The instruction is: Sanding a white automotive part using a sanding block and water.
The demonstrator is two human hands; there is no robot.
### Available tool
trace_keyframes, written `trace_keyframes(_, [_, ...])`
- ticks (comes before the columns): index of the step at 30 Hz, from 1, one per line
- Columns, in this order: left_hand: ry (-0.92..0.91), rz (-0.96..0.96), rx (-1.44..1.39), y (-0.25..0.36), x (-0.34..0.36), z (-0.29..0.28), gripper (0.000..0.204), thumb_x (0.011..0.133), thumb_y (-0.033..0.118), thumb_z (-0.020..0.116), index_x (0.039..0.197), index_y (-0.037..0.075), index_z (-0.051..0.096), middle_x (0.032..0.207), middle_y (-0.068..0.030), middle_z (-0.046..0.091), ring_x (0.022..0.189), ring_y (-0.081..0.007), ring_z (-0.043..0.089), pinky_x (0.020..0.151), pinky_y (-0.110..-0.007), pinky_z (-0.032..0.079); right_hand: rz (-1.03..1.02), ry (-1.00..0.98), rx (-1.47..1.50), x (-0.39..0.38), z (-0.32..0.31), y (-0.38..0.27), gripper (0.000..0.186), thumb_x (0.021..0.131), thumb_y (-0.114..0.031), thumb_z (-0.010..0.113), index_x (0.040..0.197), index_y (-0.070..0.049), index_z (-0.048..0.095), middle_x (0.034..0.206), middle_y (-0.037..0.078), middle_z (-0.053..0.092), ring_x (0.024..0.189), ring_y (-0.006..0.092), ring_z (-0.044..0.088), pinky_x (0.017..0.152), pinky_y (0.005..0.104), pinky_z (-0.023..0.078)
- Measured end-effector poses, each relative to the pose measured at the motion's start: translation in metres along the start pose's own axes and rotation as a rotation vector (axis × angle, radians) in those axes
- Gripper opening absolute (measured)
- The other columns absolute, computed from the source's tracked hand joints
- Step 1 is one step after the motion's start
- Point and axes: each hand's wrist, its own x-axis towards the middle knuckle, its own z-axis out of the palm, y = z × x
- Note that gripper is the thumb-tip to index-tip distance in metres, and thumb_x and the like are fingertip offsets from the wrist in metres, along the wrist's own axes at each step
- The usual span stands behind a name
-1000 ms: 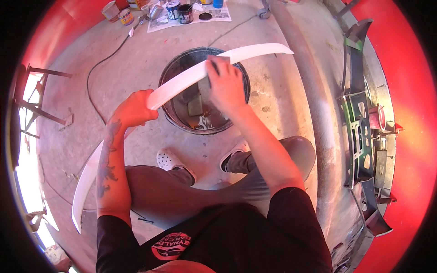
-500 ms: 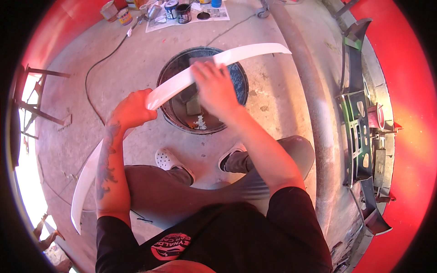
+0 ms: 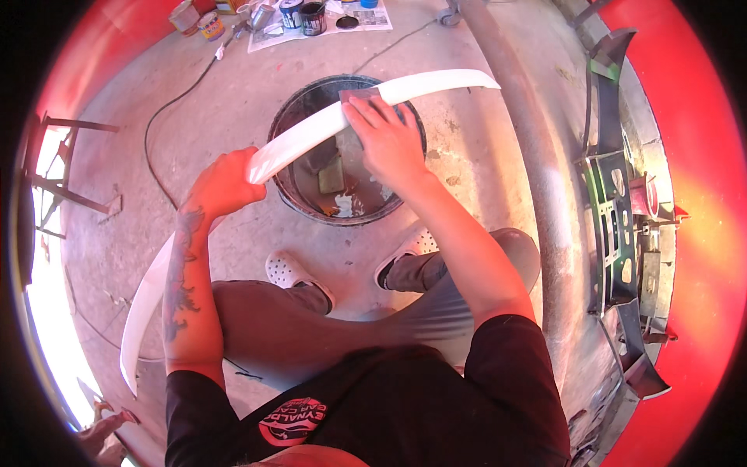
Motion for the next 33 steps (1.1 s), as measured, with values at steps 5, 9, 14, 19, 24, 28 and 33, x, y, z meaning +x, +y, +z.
trace_keyframes(5, [-0.005,0.010,-0.037,0.006,0.000,-0.003,0.038,0.069,0.020,0.069,0.105,0.006,0.067,0.095,-0.0194,0.072,0.092,-0.0381,0.069,0.079,-0.045,0.053,0.175,0.056,-0.260,0.011,-0.008,0.046,0.057,0.086,-0.006,0.058,0.143,-0.014,0.054,0.151,0.004,0.053,0.139,0.0280,0.048,0.112,0.0528,0.035])
trace_keyframes(9, [-0.023,0.004,-0.020,0.006,0.001,-0.001,0.039,0.069,0.021,0.069,0.105,0.005,0.067,0.094,-0.0203,0.072,0.092,-0.0388,0.069,0.079,-0.045,0.053,0.018,0.082,-0.052,0.006,-0.006,-0.047,0.058,0.081,-0.006,0.059,0.139,-0.007,0.056,0.144,0.009,0.057,0.135,0.0284,0.050,0.112,0.0508,0.035])
trace_keyframes(14, [-0.011,-0.025,-0.016,0.003,-0.003,0.002,0.039,0.070,0.021,0.069,0.105,0.005,0.067,0.094,-0.0210,0.072,0.091,-0.0390,0.069,0.079,-0.046,0.053,-0.247,0.066,0.134,-0.010,-0.004,-0.100,0.051,0.090,-0.013,0.054,0.141,-0.011,0.057,0.148,0.004,0.054,0.138,0.0252,0.050,0.116,0.0534,0.033])
trace_keyframes(19, [-0.024,0.003,-0.027,0.005,-0.001,-0.002,0.038,0.070,0.020,0.069,0.105,0.005,0.067,0.094,-0.0208,0.072,0.091,-0.0386,0.070,0.080,-0.045,0.054,0.117,0.099,-0.027,0.009,-0.006,0.003,0.057,0.089,-0.008,0.054,0.146,-0.013,0.052,0.152,0.006,0.051,0.141,0.0268,0.047,0.118,0.0515,0.031])
trace_keyframes(24, [-0.025,0.013,-0.024,-0.001,0.004,0.003,0.038,0.070,0.020,0.069,0.105,0.004,0.068,0.093,-0.0203,0.072,0.090,-0.0379,0.070,0.079,-0.045,0.054,-0.038,0.071,0.032,-0.004,0.002,-0.073,0.053,0.092,-0.013,0.054,0.145,-0.008,0.052,0.152,0.009,0.051,0.140,0.0316,0.047,0.115,0.0585,0.033])
trace_keyframes(28, [-0.022,-0.037,-0.048,0.004,0.000,0.001,0.040,0.070,0.020,0.069,0.106,0.003,0.067,0.092,-0.0212,0.072,0.087,-0.0379,0.070,0.078,-0.045,0.054,-0.184,0.028,0.109,-0.022,0.005,-0.112,0.056,0.091,-0.013,0.055,0.146,-0.014,0.052,0.155,0.004,0.049,0.144,0.0240,0.045,0.117,0.0577,0.032])
trace_keyframes(33, [-0.041,0.013,-0.089,0.003,0.004,0.000,0.040,0.070,0.020,0.069,0.106,0.002,0.067,0.090,-0.0206,0.071,0.083,-0.0365,0.070,0.075,-0.043,0.054,0.139,0.068,0.027,0.002,0.001,-0.003,0.069,0.083,-0.003,0.061,0.149,-0.017,0.049,0.155,0.003,0.049,0.146,0.0240,0.042,0.117,0.0563,0.030])
